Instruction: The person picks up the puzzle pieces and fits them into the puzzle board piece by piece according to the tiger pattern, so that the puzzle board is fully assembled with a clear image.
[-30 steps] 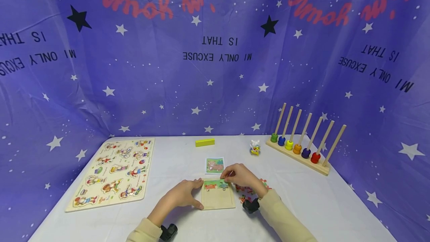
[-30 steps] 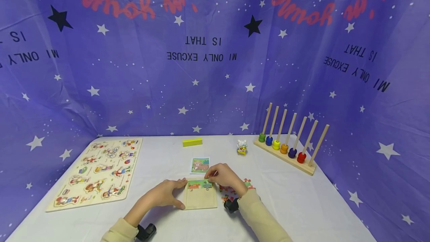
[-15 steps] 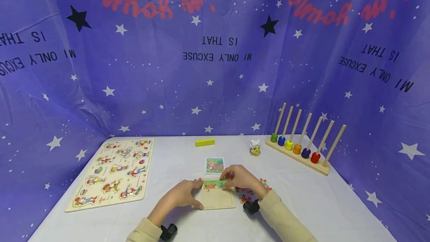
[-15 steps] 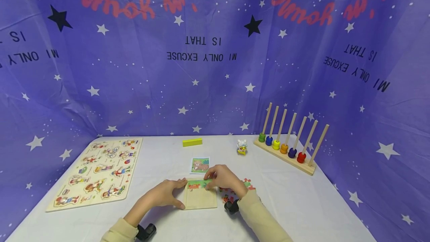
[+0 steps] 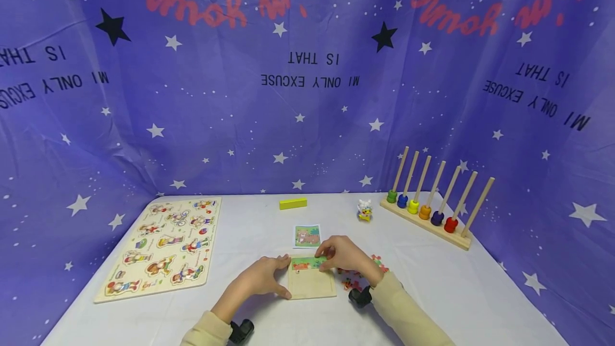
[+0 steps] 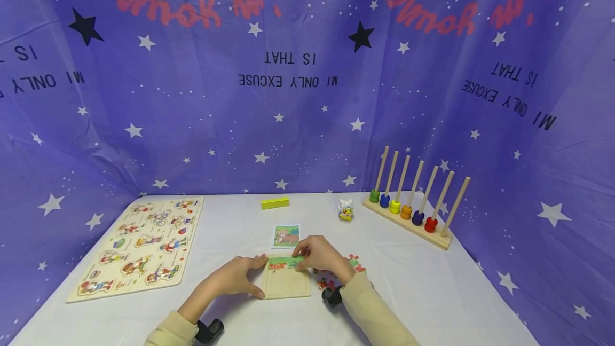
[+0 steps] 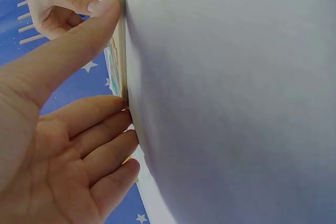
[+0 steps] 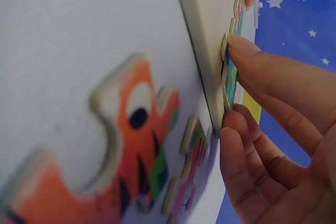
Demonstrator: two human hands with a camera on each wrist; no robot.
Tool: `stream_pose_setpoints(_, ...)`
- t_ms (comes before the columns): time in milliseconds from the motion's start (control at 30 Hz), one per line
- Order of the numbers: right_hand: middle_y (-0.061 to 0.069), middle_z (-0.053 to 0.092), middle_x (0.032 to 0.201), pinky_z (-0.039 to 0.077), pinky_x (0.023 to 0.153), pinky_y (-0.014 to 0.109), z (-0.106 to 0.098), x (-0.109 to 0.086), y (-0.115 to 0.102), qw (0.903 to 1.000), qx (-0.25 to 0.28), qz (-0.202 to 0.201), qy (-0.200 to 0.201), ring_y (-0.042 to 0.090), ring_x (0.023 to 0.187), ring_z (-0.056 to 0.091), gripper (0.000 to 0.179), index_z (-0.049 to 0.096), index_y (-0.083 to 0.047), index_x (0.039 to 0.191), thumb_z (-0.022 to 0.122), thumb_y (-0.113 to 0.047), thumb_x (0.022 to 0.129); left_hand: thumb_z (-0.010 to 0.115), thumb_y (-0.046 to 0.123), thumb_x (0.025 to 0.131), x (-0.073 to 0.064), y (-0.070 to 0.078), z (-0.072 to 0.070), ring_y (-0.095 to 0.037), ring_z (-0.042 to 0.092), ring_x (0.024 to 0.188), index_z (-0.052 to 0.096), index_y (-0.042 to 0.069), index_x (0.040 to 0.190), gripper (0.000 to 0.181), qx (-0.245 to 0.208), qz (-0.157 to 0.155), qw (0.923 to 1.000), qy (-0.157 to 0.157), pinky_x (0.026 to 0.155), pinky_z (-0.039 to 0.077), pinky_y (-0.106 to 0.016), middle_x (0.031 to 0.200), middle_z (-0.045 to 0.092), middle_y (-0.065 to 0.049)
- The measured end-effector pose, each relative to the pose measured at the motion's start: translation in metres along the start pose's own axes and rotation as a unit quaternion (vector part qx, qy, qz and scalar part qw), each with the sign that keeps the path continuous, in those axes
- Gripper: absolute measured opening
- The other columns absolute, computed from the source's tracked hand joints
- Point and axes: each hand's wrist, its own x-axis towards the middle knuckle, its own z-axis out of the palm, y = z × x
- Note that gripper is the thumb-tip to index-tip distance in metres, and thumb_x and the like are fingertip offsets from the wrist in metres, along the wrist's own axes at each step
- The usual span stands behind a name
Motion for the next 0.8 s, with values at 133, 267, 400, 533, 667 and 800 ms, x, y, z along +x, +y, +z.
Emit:
stream_pose_setpoints(133,-0.001,0.063,0.081,0.049,0.059,0.022,0.0013,0.001,0.0003,1.0,-0.003,0.006,0.004,0.006,0.068,0.054,0.021,0.076,-0.012,0.094,0.084,-0.013,0.075,0.087,0.034,0.064,0.0,0.0003,-0.0003,-0.041,0.042,0.131,0.051,-0.005,0.135,0.088,0.0,0.002,1.0,0.0,0.109,0.032,-0.055,0.142,0.047,-0.02)
stream_pose_setpoints(267,-0.002,0.062,0.079,0.048,0.057,0.021,0.0032,0.0012,0.0005,0.9999,0.002,0.01,0.01,0.006,0.067,0.053,0.02,0.076,-0.011,0.092,0.084,-0.013,0.075,0.086,0.034,0.065,-0.0001,0.0008,-0.0001,-0.042,0.042,0.13,0.051,-0.005,0.135,0.088,0.002,0.003,1.0,-0.001,0.108,0.032,-0.055,0.142,0.047,-0.02)
stream_pose_setpoints(400,-0.001,0.062,0.078,0.047,0.057,0.021,0.0038,0.0005,-0.0004,0.9998,0.005,0.016,0.014,0.008,0.067,0.053,0.019,0.075,-0.011,0.092,0.084,-0.013,0.075,0.087,0.034,0.065,-0.0004,0.0012,-0.0002,-0.043,0.042,0.131,0.051,-0.005,0.135,0.087,-0.002,0.001,1.0,-0.001,0.108,0.031,-0.056,0.142,0.046,-0.02)
stream_pose_setpoints(533,-0.001,0.063,0.078,0.047,0.057,0.021,0.004,0.0001,-0.0019,0.9996,0.006,0.021,0.019,0.008,0.067,0.054,0.018,0.075,-0.012,0.09,0.084,-0.013,0.075,0.086,0.033,0.065,-0.0007,0.0015,-0.0003,-0.042,0.041,0.131,0.051,-0.005,0.135,0.087,-0.005,0.001,1.0,-0.001,0.109,0.031,-0.056,0.142,0.046,-0.02)
stream_pose_setpoints(667,-0.002,0.063,0.076,0.048,0.057,0.021,0.0057,0.0,-0.0028,0.9993,0.008,0.019,0.03,0.006,0.066,0.054,0.017,0.074,-0.011,0.088,0.084,-0.012,0.074,0.086,0.033,0.065,-0.0012,0.002,-0.0006,-0.042,0.042,0.131,0.051,-0.005,0.135,0.087,-0.005,0.002,1.0,0.0,0.109,0.031,-0.055,0.142,0.046,-0.02)
stream_pose_setpoints(800,-0.003,0.063,0.075,0.048,0.057,0.021,0.007,-0.0002,-0.0052,0.9989,0.009,0.021,0.042,0.005,0.065,0.054,0.017,0.073,-0.01,0.086,0.084,-0.012,0.074,0.087,0.033,0.065,-0.0014,0.0026,-0.0014,-0.042,0.042,0.131,0.051,-0.005,0.135,0.087,-0.003,0.004,1.0,-0.001,0.109,0.031,-0.055,0.142,0.047,-0.021)
